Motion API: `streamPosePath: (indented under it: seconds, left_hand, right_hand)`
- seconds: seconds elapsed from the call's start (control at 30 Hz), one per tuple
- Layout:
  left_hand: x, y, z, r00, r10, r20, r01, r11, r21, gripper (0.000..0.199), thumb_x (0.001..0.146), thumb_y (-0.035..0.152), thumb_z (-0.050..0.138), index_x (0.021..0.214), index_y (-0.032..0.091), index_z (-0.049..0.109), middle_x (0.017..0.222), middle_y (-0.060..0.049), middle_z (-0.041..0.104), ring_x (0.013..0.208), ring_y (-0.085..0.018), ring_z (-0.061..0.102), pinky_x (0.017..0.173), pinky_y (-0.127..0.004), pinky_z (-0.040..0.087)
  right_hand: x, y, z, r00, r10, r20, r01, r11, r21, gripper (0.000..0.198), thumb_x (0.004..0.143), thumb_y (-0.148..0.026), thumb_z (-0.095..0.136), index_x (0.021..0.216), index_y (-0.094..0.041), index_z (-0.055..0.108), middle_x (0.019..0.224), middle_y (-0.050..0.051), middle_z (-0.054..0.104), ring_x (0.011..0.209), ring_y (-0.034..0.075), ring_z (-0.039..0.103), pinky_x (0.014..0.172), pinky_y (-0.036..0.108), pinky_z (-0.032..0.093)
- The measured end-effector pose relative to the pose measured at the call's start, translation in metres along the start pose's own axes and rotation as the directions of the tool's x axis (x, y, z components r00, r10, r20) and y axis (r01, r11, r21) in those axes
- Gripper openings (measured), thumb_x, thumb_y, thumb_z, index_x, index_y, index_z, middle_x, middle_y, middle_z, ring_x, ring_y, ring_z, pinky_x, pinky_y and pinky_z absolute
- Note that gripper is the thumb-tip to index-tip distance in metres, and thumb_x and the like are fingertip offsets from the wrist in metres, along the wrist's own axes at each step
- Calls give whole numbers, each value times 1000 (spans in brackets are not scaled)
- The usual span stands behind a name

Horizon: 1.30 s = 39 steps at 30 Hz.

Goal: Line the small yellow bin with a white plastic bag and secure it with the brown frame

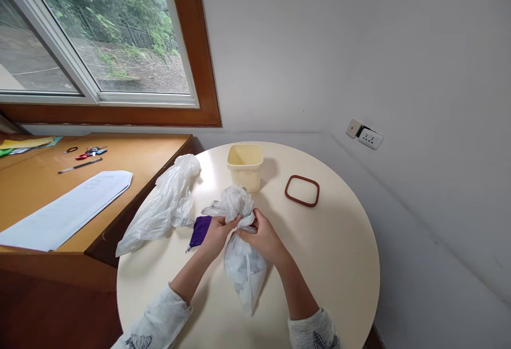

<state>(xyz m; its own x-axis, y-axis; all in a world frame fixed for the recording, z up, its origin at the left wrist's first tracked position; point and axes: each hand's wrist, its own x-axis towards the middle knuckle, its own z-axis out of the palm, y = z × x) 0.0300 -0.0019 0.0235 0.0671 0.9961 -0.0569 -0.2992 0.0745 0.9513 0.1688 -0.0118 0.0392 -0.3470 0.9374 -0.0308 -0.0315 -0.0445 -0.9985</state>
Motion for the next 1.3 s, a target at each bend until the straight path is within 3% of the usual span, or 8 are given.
streamPosePath:
  seconds: [0.23, 0.4, 0.73, 0.93, 1.03, 1.13, 1.17, 1.3]
  left_hand:
    - [3, 0, -5, 990, 107, -94, -109, 994, -9, 19, 61, 29, 73, 55, 16, 61, 52, 1, 56, 62, -16, 52, 60, -25, 39]
    - [5, 7, -11, 983, 123, -134, -131, 990, -53, 22, 63, 35, 71, 59, 16, 60, 54, 1, 52, 55, -12, 46, 57, -24, 37]
    - [4, 15, -23, 986, 103, 133, -104, 995, 1, 23, 72, 37, 64, 65, 15, 63, 55, 2, 44, 55, -11, 38, 57, -24, 31]
    - [1, 20, -21, 988, 23, 151, -49, 983, 174, 31, 79, 40, 54, 98, 18, 65, 57, 2, 43, 59, -13, 39, 60, -23, 32]
    - [0, 22, -17, 991, 3, 132, -41, 955, 293, 34, 80, 44, 49, 97, 17, 64, 56, 3, 40, 58, -12, 38, 60, -23, 32]
    - [1, 21, -14, 992, -8, 123, -41, 921, 388, 37, 81, 46, 46, 96, 15, 63, 56, 4, 39, 58, -12, 38, 63, -25, 33]
    - [2, 20, -13, 993, -13, 120, -38, 911, 411, 38, 81, 46, 45, 95, 15, 62, 56, 4, 39, 58, -12, 38, 64, -25, 33]
    - [4, 15, -14, 995, -18, 101, -29, 895, 446, 39, 82, 47, 42, 91, 15, 62, 55, 4, 38, 58, -13, 38, 63, -26, 32]
  right_hand:
    - [-4, -4, 0, 998, -38, 51, 43, 993, -106, 17, 70, -20, 54, 87, -18, 57, 85, 2, 62, 84, 18, 58, 75, 29, 46]
    - [-6, -7, -2, 996, 42, 84, -25, 981, -191, 21, 70, -18, 51, 89, -19, 61, 76, -1, 59, 70, 14, 55, 62, 23, 42]
    - [-14, -34, -21, 969, 91, 231, -62, 990, -128, 19, 74, -35, 59, 71, -16, 62, 63, -2, 55, 59, 11, 50, 56, 23, 38]
    - [10, -57, -92, 987, 37, -155, -41, 999, -20, 24, 64, -35, 69, 78, -15, 69, 72, 4, 66, 64, 17, 59, 57, 27, 45]
    - [42, -68, -135, 915, 14, -404, 12, 998, 61, 27, 57, -33, 74, 78, -16, 70, 74, 3, 67, 69, 18, 60, 59, 26, 47]
    - [83, -72, -170, 764, -29, -645, 176, 970, 165, 24, 56, -24, 75, 76, -15, 68, 75, 1, 67, 69, 14, 59, 59, 21, 46]
    - [98, -71, -179, 682, 33, -731, 209, 949, 237, 21, 56, -19, 75, 75, -15, 66, 74, 0, 66, 68, 13, 59, 58, 20, 47]
    - [150, -59, -203, 614, 161, -772, 170, 929, 329, 11, 75, -17, 60, 85, -18, 60, 75, -2, 64, 66, 9, 58, 59, 19, 48]
